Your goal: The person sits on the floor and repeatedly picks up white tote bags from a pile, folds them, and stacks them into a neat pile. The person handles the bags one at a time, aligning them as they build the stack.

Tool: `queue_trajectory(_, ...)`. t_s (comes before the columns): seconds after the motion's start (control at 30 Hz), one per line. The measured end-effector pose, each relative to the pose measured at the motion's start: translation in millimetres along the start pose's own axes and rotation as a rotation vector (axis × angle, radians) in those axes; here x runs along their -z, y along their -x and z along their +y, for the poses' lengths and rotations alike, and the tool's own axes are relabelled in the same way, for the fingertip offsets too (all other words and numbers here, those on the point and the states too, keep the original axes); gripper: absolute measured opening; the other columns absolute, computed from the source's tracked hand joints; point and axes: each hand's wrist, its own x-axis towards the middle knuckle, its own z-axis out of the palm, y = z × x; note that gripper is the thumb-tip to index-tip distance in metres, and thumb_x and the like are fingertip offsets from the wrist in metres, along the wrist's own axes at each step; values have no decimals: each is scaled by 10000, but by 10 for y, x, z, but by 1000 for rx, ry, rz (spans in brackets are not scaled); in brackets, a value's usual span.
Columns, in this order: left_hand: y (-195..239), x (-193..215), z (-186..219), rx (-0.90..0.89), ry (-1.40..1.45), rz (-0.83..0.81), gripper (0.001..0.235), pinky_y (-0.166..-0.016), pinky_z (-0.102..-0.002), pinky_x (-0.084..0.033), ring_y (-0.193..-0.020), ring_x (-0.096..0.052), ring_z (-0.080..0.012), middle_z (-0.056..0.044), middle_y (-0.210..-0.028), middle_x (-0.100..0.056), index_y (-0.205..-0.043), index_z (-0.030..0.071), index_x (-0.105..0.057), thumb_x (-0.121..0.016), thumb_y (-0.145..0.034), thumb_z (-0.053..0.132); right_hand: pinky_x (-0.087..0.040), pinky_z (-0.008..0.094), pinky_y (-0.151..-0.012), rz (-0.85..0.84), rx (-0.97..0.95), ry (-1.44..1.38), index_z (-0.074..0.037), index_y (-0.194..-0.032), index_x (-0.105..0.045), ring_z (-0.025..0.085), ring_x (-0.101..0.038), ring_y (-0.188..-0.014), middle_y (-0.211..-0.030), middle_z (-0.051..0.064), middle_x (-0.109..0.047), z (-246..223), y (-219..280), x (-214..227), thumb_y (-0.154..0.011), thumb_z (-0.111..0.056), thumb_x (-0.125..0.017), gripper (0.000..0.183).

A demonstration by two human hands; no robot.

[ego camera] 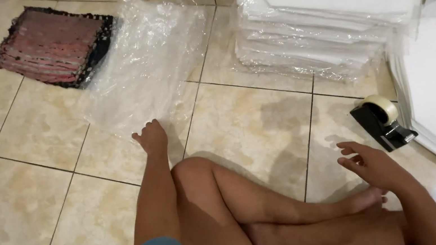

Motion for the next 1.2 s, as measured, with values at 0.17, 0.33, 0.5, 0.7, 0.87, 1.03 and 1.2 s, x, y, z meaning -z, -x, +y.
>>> queue_trajectory(0.17,97,149,4,9,57,286,132,-933,-480,-227,-778,-592,-213,-9,-846,-635,-844,157,-645,-535,-784,113,-473,336,-875,44,26,33,-244,-1347,-531,184,-632,-972,-1218,-8,-658,-91,40,43,-860,-382,-551,507)
queue_trajectory(0.33,788,1029,644,-197,369,480,103,-795,-507,-330,-733,-580,-244,-43,-793,-620,-886,111,-591,-551,-848,198,-459,322,-853,67,50,22,-250,-1334,-541,169,-618,-925,-1171,-32,-671,-104,47,-8,-864,-390,-543,490)
queue_trajectory(0.5,1741,1450,1305,-450,481,585,76,-613,-457,-476,-642,-669,-331,-125,-657,-635,-828,74,-549,-551,-818,150,-502,446,-944,111,120,22,-196,-1327,-541,323,-644,-1078,-1165,101,-689,-140,58,-17,-893,-423,-558,489)
queue_trajectory(0.7,2491,773,1643,-908,348,564,200,-878,-437,-479,-878,-687,-260,-144,-874,-671,-996,47,-591,-565,-845,175,-501,467,-916,177,124,-25,-196,-1332,-536,326,-646,-1057,-1128,106,-697,-90,72,-11,-914,-436,-538,482)
queue_trajectory(0.87,2306,806,1480,-893,364,705,93,-501,-385,-484,-479,-605,-270,-57,-520,-534,-791,114,-541,-576,-815,196,-499,457,-923,142,105,-32,-175,-1358,-506,316,-642,-1074,-1161,130,-678,-149,119,-1,-928,-449,-504,510)
queue_trajectory(1.03,1418,1901,807,-359,188,925,132,-456,-421,-491,-466,-630,-304,-76,-526,-570,-875,164,-539,-528,-884,295,-501,481,-920,152,130,19,-113,-1352,-499,372,-640,-1062,-1142,178,-681,-162,153,103,-915,-366,-534,506)
queue_trajectory(1.2,866,2958,70,-123,31,1556,156,-533,-390,-541,-592,-648,-303,-78,-693,-594,-977,140,-502,-520,-938,289,-463,538,-949,290,102,-39,-67,-1315,-530,453,-589,-1086,-1142,240,-659,148,55,468,-900,-329,-576,493)
